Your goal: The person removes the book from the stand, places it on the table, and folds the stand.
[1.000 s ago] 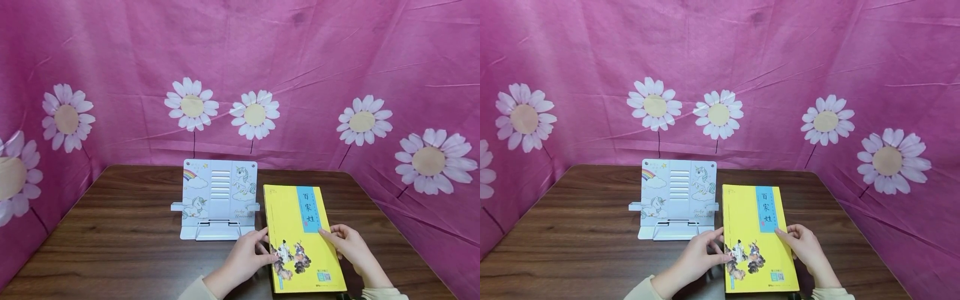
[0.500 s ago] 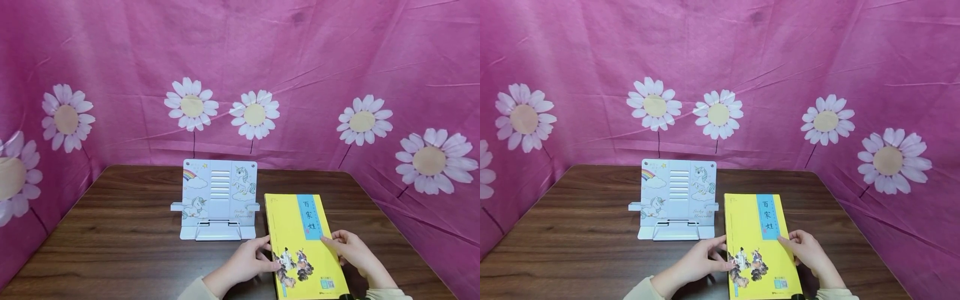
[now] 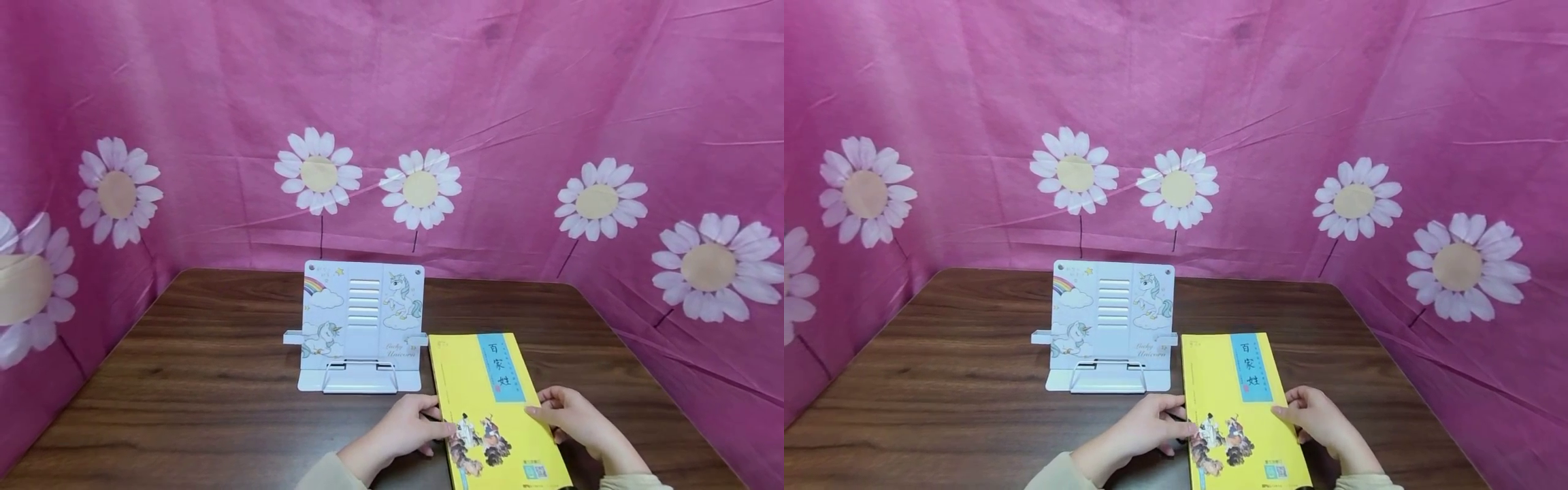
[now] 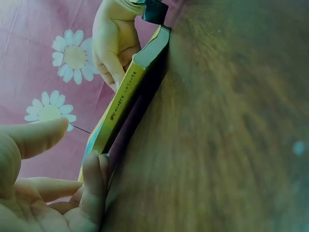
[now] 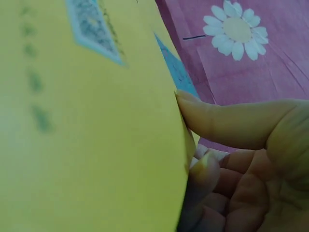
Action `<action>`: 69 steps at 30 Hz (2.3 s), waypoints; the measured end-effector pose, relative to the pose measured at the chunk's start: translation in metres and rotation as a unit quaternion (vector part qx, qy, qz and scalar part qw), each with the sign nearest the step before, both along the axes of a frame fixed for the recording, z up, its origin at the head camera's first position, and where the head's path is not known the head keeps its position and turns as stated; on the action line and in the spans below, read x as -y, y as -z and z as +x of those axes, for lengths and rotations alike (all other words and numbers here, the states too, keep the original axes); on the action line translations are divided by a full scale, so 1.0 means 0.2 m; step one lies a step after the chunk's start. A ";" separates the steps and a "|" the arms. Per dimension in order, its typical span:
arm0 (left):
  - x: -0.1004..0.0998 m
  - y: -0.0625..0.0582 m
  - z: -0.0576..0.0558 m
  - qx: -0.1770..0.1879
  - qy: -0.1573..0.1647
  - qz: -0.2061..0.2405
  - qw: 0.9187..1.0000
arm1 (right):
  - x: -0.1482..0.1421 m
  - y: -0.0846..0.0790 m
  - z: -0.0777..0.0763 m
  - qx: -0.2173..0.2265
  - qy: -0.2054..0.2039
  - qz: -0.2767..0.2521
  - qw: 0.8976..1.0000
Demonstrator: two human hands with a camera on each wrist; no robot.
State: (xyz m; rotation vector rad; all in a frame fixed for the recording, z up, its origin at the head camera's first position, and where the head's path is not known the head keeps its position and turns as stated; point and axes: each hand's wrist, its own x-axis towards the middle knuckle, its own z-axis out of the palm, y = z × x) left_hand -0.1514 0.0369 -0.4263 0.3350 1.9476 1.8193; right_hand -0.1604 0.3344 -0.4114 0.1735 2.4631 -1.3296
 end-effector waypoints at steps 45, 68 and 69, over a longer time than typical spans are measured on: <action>0.10 -0.13 -0.07 -0.097 0.043 -0.081 0.991 | -0.18 -0.21 0.06 -0.049 -0.151 -0.124 0.979; 0.37 -0.34 -0.17 -0.166 -0.027 -0.037 0.985 | 0.18 -0.45 -0.03 -0.120 -0.149 -0.074 0.979; 0.38 -0.35 -0.17 -0.170 -0.031 -0.039 0.984 | 0.19 -0.45 -0.04 -0.125 -0.153 -0.076 0.977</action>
